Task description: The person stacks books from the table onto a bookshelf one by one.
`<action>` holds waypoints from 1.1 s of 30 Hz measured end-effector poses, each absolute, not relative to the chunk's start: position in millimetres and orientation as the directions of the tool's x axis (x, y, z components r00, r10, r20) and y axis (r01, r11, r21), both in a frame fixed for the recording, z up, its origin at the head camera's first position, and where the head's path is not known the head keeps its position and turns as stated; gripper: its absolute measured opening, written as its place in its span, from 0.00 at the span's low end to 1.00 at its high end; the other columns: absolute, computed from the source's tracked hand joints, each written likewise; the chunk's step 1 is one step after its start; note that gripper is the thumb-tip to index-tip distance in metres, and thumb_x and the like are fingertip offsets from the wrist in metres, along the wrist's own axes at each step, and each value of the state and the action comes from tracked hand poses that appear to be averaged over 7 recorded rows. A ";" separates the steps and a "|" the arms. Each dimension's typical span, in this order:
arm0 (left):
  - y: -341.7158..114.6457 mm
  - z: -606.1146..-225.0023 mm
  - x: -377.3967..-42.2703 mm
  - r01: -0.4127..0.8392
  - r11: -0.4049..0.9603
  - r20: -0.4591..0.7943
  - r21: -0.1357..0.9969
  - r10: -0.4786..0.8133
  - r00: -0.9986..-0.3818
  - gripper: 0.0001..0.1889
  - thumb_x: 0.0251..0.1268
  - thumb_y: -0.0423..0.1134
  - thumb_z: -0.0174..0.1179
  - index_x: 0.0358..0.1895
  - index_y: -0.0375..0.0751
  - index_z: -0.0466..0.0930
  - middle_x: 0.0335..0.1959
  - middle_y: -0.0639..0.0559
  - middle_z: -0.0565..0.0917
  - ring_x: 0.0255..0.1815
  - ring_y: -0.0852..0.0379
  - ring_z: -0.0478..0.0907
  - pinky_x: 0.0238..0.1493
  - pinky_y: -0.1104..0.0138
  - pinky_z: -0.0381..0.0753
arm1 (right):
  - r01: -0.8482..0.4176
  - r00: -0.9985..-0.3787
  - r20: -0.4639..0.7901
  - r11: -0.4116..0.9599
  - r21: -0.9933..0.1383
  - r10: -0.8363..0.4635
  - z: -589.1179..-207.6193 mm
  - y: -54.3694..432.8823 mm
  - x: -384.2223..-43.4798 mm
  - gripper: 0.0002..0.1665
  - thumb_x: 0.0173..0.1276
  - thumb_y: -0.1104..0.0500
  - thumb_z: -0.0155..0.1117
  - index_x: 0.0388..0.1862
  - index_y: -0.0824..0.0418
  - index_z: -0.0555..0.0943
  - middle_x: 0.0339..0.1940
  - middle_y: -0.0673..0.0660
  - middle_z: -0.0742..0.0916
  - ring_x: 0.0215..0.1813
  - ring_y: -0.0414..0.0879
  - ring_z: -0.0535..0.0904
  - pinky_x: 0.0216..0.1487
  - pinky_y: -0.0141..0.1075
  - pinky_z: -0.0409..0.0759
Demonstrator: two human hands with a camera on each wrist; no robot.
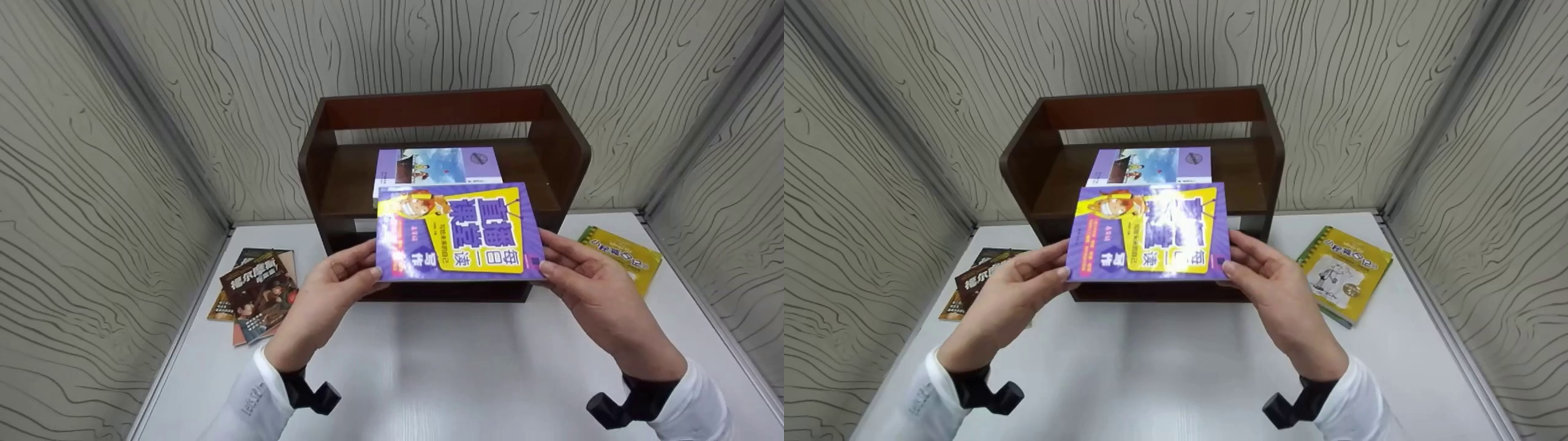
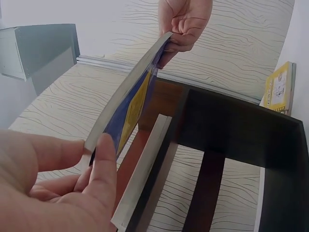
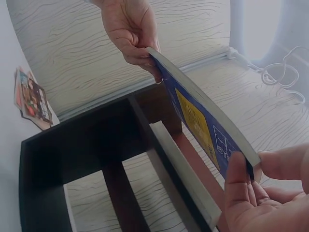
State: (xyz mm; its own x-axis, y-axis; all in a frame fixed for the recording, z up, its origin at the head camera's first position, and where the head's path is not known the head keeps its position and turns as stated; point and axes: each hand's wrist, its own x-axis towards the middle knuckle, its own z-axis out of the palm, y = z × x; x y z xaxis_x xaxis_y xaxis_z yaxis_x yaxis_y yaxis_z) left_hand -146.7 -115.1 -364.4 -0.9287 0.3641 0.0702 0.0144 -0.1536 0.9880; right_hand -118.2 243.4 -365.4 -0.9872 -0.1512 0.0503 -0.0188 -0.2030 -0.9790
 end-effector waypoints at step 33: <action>-87.7 -327.6 -262.2 0.143 0.238 0.132 0.961 0.062 -0.989 0.20 0.72 0.35 0.57 0.64 0.38 0.76 0.56 0.51 0.82 0.52 0.60 0.79 0.52 0.64 0.78 | -0.192 -0.975 0.218 0.382 -0.904 0.027 -335.2 220.8 -234.5 0.27 0.75 0.54 0.57 0.70 0.61 0.72 0.60 0.59 0.80 0.50 0.47 0.76 0.46 0.31 0.78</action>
State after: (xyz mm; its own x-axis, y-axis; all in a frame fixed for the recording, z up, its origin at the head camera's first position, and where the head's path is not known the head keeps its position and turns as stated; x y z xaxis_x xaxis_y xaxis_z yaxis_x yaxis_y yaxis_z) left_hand -262.2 -87.7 -327.6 -0.9893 0.0625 0.1317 0.1429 0.2381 0.9607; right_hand -234.5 220.8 -335.2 -0.9755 0.0273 0.2185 -0.1918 0.3816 -0.9042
